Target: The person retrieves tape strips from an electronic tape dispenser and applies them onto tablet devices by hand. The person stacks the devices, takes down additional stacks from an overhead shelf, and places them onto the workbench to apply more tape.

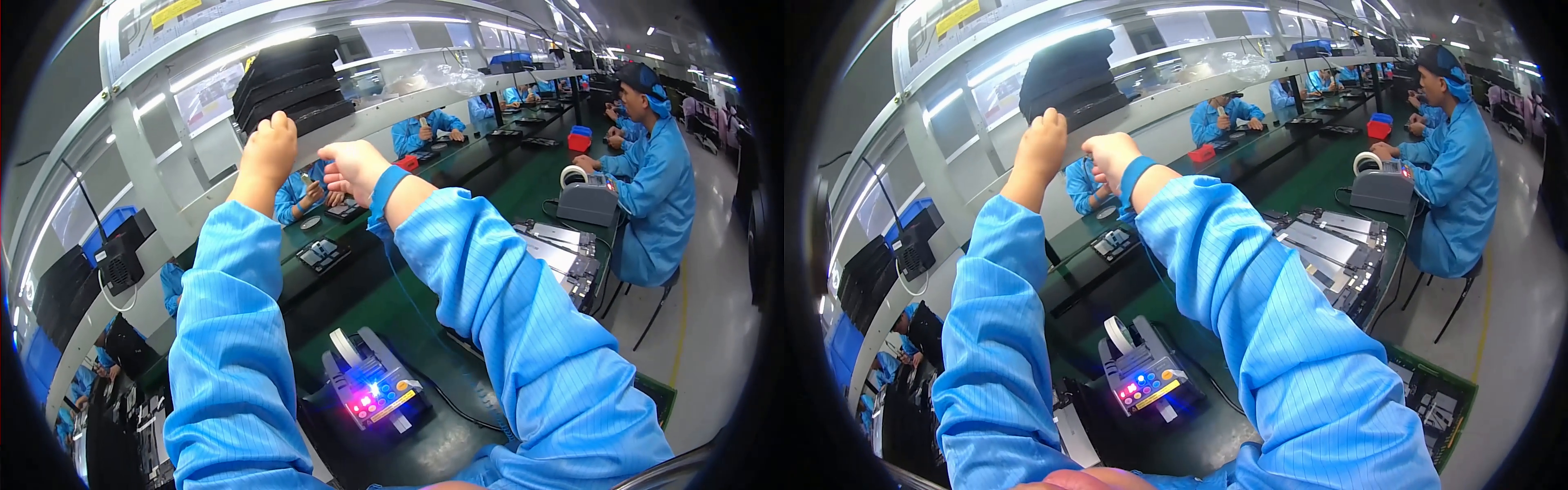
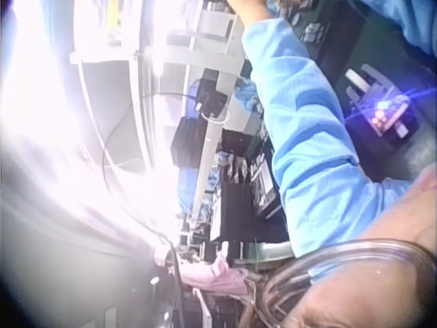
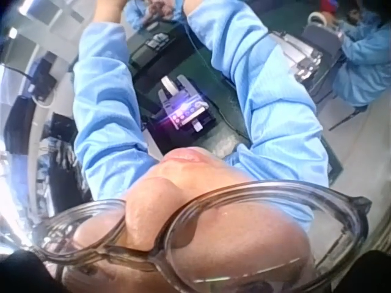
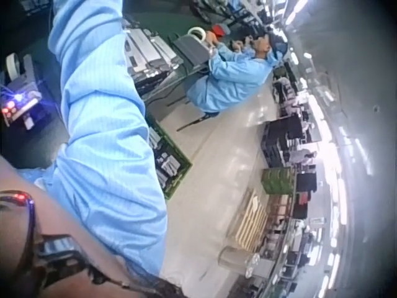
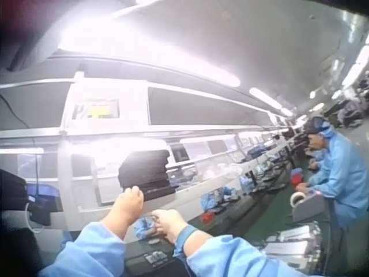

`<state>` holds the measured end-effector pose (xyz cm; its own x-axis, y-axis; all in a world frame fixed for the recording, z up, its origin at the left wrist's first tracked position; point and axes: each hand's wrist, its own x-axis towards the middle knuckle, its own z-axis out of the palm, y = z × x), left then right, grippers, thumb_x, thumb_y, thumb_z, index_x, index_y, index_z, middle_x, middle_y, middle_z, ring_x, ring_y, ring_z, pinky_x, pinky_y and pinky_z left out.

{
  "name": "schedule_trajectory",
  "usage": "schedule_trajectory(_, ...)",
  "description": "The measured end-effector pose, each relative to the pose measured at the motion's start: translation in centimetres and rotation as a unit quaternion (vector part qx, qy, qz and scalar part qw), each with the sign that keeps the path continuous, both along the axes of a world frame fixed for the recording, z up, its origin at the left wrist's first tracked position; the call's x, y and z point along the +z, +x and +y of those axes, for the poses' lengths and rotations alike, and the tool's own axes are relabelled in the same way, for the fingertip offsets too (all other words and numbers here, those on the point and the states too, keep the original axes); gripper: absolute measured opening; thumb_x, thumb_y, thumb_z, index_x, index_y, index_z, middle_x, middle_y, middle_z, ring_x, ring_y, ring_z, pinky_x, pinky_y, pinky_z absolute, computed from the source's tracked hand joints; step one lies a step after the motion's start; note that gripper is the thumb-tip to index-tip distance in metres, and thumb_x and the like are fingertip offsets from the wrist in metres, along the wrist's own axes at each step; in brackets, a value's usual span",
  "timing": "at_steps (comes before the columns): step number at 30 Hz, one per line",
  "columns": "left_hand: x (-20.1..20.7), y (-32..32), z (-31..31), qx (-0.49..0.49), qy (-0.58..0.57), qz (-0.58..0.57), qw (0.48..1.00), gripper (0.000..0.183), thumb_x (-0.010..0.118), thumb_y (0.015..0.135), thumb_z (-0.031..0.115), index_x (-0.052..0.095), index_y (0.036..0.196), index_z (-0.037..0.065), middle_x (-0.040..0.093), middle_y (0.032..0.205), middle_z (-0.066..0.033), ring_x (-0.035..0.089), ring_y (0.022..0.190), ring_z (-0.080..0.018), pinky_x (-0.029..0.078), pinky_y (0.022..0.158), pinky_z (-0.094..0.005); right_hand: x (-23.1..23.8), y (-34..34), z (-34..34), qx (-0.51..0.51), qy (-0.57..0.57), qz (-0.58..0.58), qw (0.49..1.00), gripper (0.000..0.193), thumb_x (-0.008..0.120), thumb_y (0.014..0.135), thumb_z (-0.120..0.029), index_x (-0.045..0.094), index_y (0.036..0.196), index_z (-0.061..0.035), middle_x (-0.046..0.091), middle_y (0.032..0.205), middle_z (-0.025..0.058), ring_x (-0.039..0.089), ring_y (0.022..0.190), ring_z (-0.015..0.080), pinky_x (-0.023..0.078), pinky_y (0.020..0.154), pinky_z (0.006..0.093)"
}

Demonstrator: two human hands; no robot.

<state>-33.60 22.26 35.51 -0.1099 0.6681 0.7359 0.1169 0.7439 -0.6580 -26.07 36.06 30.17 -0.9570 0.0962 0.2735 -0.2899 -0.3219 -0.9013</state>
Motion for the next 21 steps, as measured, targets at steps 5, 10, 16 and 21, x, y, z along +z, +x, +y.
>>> schedule_trajectory(5, -0.1, -0.2, -0.9, 0.015, -0.030, 0.079, 0.996, 0.011, 0.053, 0.077, 0.012, 0.054, 0.085, 0.005, 0.048, 0.083, -0.0071, 0.055, 0.076, -0.0214, 0.049, 0.060, -0.0309, -1.2, -3.0, -0.1, 0.060, -0.076, 0.027, 0.995, 0.053, 0.063, 0.085, -0.031, 0.046, 0.121, 0.0044, 0.050, 0.115, 0.0237, 0.054, 0.102, 0.0289, 0.047, 0.087, 0.0354)
schedule_trajectory(10, -0.1, 5.0, -0.9, -0.013, -0.056, 0.128, 0.990, 0.013, 0.054, 0.074, 0.013, 0.052, 0.085, 0.006, 0.046, 0.082, -0.0052, 0.051, 0.077, -0.0192, 0.044, 0.060, -0.0291, 0.0, -3.3, -0.1, 0.156, -0.174, 0.103, 0.967, 0.081, 0.068, 0.077, -0.054, 0.035, 0.130, -0.0016, 0.040, 0.127, 0.0273, 0.047, 0.114, 0.0330, 0.042, 0.097, 0.0416)
schedule_trajectory(16, 0.3, 12.0, 0.2, -0.059, -0.117, 0.148, 0.980, 0.014, 0.056, 0.072, 0.013, 0.052, 0.085, 0.008, 0.044, 0.080, -0.0031, 0.049, 0.076, -0.0166, 0.042, 0.063, -0.0286, 2.2, 0.6, -0.5, 0.218, -0.345, 0.183, 0.894, 0.052, 0.061, 0.082, -0.052, 0.055, 0.109, -0.0081, 0.062, 0.103, 0.0136, 0.061, 0.098, 0.0292, 0.051, 0.087, 0.0447)
schedule_trajectory(21, 4.6, 14.3, -0.8, -0.307, -0.030, 0.093, 0.947, 0.042, 0.067, 0.069, 0.030, 0.055, 0.103, 0.008, 0.052, 0.100, -0.0091, 0.049, 0.095, -0.0274, 0.040, 0.084, -0.0395, 1.4, 1.7, -0.4, 0.230, -0.321, 0.195, 0.898, 0.032, 0.056, 0.089, -0.029, 0.056, 0.109, -0.0046, 0.063, 0.102, 0.0114, 0.063, 0.093, 0.0258, 0.056, 0.076, 0.0397)
